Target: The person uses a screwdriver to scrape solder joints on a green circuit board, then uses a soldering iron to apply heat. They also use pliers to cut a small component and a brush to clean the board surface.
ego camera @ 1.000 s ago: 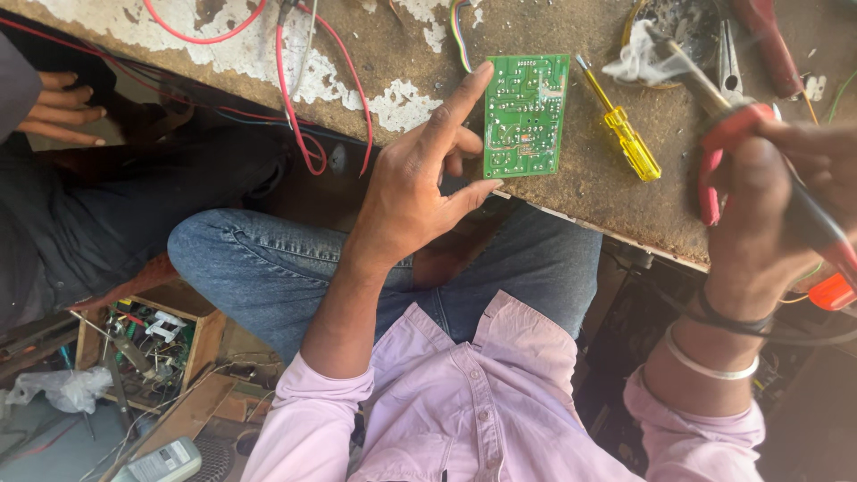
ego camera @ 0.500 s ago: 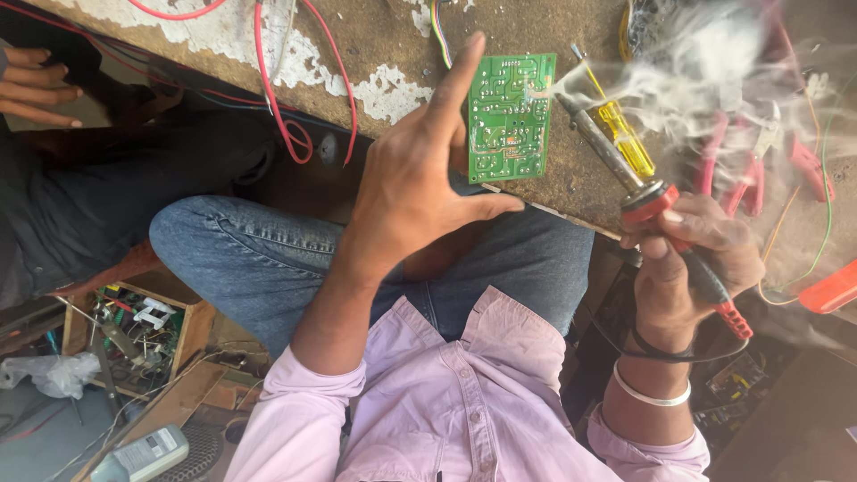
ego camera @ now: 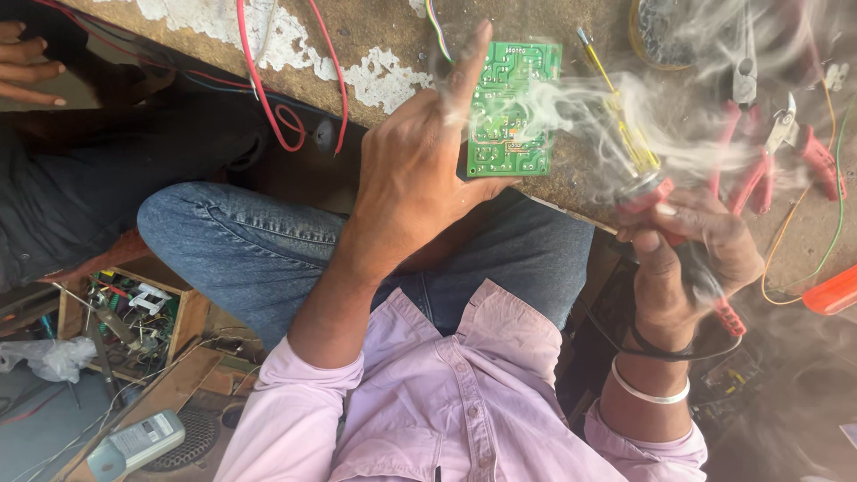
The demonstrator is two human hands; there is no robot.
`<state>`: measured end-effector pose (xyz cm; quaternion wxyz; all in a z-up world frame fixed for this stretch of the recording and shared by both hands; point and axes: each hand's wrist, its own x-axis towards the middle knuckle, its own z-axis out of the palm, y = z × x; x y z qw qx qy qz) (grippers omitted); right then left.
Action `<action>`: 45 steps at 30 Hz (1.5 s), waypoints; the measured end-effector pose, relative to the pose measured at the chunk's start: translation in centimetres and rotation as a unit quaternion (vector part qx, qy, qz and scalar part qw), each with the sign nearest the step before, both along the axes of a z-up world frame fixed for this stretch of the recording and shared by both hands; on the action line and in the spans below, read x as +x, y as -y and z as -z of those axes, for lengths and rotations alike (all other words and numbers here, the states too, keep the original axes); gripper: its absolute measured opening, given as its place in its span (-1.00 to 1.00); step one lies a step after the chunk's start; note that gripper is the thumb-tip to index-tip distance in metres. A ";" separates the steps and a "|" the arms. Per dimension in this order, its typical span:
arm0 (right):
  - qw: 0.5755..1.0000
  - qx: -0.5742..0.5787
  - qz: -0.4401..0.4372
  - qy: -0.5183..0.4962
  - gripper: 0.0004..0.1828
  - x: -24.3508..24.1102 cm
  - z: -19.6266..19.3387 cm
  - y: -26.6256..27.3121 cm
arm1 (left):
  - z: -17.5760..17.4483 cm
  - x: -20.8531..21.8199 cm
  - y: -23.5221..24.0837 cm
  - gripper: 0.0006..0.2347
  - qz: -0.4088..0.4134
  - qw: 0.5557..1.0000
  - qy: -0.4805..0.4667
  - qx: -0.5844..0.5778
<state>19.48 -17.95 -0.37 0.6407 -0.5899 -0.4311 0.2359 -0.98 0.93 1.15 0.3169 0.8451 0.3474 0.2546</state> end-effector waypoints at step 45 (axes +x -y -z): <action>0.998 -0.015 -0.024 -0.058 -0.64 0.2 -0.3 -0.1 | -0.4 -0.1 -0.1 -0.05 0.004 0.998 0.041 -0.041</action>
